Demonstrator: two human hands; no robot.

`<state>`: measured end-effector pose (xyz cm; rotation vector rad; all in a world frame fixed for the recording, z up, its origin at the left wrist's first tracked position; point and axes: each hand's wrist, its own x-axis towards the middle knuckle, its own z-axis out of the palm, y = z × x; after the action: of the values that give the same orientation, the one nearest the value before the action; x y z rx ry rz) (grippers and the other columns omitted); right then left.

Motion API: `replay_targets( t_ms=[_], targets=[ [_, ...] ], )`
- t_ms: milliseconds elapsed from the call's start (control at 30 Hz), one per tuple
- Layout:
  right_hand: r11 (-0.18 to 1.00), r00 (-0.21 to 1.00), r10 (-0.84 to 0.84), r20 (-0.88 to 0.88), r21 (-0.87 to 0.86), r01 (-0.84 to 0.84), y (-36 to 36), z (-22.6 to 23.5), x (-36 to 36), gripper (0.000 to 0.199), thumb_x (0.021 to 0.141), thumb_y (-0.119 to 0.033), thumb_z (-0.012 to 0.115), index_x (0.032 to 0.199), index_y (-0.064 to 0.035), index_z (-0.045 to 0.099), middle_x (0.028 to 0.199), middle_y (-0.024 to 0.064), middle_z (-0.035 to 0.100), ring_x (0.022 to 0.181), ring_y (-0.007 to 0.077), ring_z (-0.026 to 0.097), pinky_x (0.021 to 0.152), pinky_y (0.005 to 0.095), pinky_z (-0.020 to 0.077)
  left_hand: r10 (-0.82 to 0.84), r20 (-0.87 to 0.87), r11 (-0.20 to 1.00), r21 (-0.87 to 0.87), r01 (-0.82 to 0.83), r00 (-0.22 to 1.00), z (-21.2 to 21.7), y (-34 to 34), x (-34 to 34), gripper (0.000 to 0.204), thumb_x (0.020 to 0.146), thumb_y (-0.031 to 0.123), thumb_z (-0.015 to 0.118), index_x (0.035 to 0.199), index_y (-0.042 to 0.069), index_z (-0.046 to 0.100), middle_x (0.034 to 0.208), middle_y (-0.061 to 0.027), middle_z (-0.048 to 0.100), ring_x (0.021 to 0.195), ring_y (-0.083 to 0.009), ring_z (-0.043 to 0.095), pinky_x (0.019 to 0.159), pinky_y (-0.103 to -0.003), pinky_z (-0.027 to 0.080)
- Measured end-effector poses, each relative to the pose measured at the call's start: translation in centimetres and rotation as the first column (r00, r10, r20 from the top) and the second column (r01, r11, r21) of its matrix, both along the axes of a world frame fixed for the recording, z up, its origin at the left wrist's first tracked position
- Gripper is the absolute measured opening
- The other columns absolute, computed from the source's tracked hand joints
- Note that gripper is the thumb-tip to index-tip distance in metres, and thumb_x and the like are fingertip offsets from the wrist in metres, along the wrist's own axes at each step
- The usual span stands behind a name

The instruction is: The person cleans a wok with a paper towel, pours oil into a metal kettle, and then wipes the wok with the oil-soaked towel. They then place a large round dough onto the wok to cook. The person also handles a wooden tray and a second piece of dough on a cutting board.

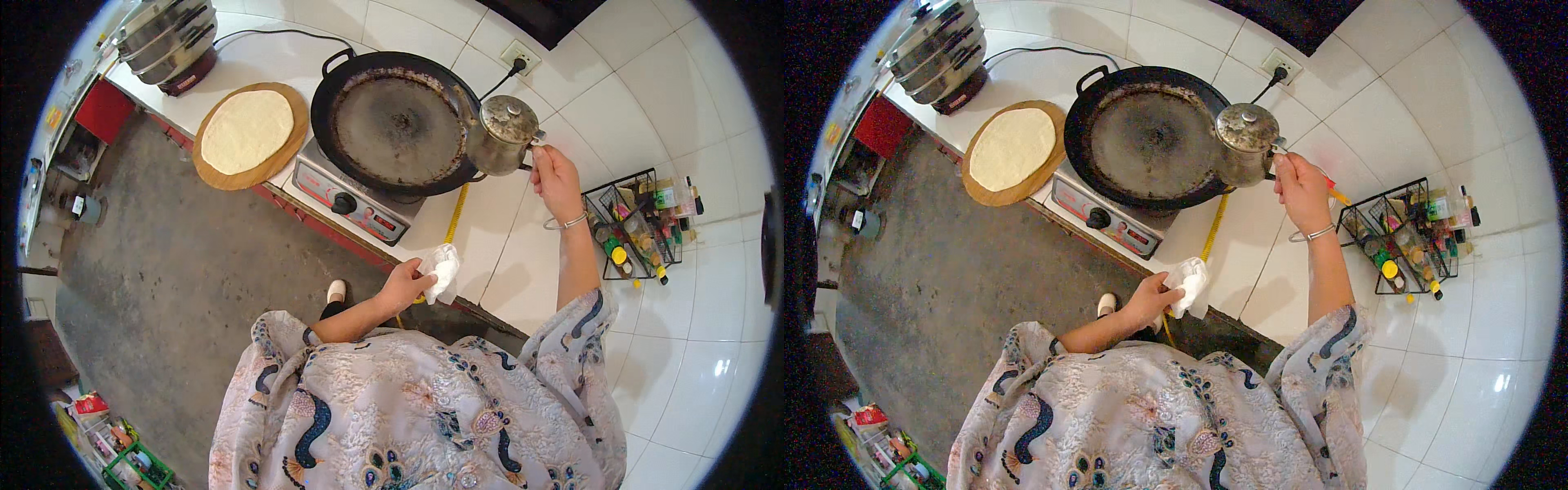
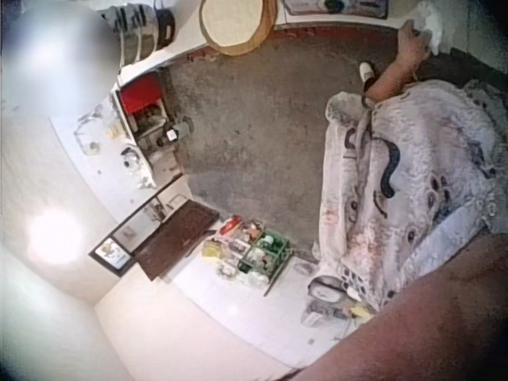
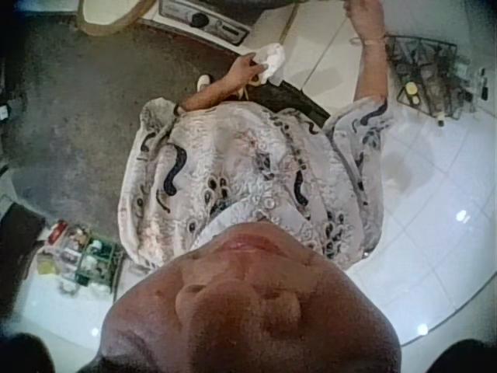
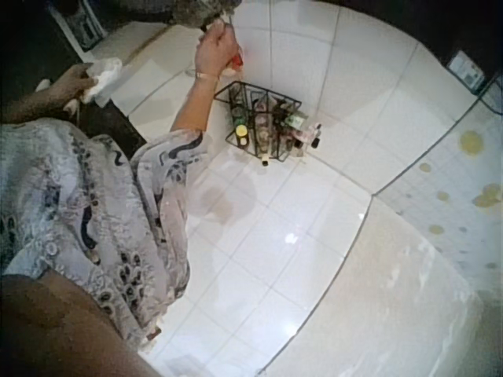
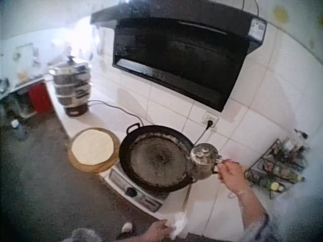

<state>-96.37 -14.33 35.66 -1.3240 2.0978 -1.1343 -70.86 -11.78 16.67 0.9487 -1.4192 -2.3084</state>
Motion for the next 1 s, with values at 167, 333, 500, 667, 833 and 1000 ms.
replay_targets(
  t_ms=[167,333,500,667,833,1000],
  targets=[
    [1.000,0.999,-0.016,-0.037,0.018,0.016,-0.5,0.2,0.5,0.034,0.091,-0.030,0.047,0.069,-0.0040,0.050,0.054,0.0001,0.047,0.044,0.0056,0.042,0.041,0.0214,0.0360,0.010,-0.025,1.000,0.007,-0.010,1.000,-0.2,-0.4,0.6,0.026,0.081,0.016,0.061,0.100,0.000,0.054,0.077,-0.0047,0.060,0.063,-0.0094,0.054,0.052,-0.023,0.042],
    [0.997,0.999,-0.031,-0.018,0.066,0.032,-0.6,0.4,0.8,0.033,0.090,-0.029,0.047,0.069,-0.0043,0.051,0.053,-0.0001,0.048,0.043,0.0057,0.042,0.040,0.0219,0.0346,-0.006,-0.015,1.000,0.013,0.006,1.000,-0.3,-0.5,0.9,0.025,0.080,0.015,0.061,0.099,-0.001,0.054,0.077,-0.0048,0.060,0.063,-0.0093,0.054,0.053,-0.023,0.042],
    [0.994,0.996,0.012,-0.086,0.105,-0.003,-0.8,0.2,0.3,0.032,0.089,-0.028,0.048,0.069,-0.0044,0.051,0.052,-0.0002,0.048,0.043,0.0059,0.041,0.040,0.0222,0.0335,-0.021,-0.007,1.000,-0.012,0.021,1.000,-0.4,-0.6,1.0,0.026,0.081,0.014,0.061,0.100,-0.001,0.055,0.077,-0.0053,0.060,0.062,-0.0090,0.054,0.053,-0.024,0.043],
    [0.990,0.986,0.029,-0.166,0.139,-0.006,-2.0,0.2,0.5,0.032,0.088,-0.029,0.049,0.067,-0.0043,0.051,0.051,0.0013,0.049,0.042,0.0074,0.042,0.040,0.0240,0.0339,-0.013,-0.021,1.000,-0.002,0.013,1.000,-0.8,-0.9,1.2,0.025,0.081,0.014,0.060,0.101,-0.001,0.055,0.077,-0.0062,0.060,0.062,-0.0097,0.055,0.053,-0.024,0.043],
    [0.993,0.974,0.035,-0.225,0.121,-0.008,-4.5,0.8,1.0,0.035,0.088,-0.031,0.048,0.066,-0.0039,0.051,0.051,0.0037,0.050,0.041,0.0103,0.044,0.041,0.0266,0.0351,-0.017,-0.044,0.999,0.031,0.018,0.999,-1.8,-0.9,1.3,0.025,0.081,0.013,0.060,0.101,-0.001,0.054,0.078,-0.0065,0.060,0.064,-0.0107,0.056,0.055,-0.025,0.045],
    [0.993,0.967,-0.027,-0.252,0.102,0.055,-6.9,1.2,0.6,0.038,0.088,-0.033,0.048,0.064,-0.0033,0.050,0.050,0.0044,0.050,0.040,0.0111,0.044,0.041,0.0279,0.0364,-0.026,-0.067,1.000,-0.003,0.026,0.997,-2.3,-1.2,1.4,0.025,0.082,0.013,0.059,0.101,-0.001,0.054,0.078,-0.0060,0.061,0.065,-0.0108,0.057,0.055,-0.024,0.046]
  ],
)
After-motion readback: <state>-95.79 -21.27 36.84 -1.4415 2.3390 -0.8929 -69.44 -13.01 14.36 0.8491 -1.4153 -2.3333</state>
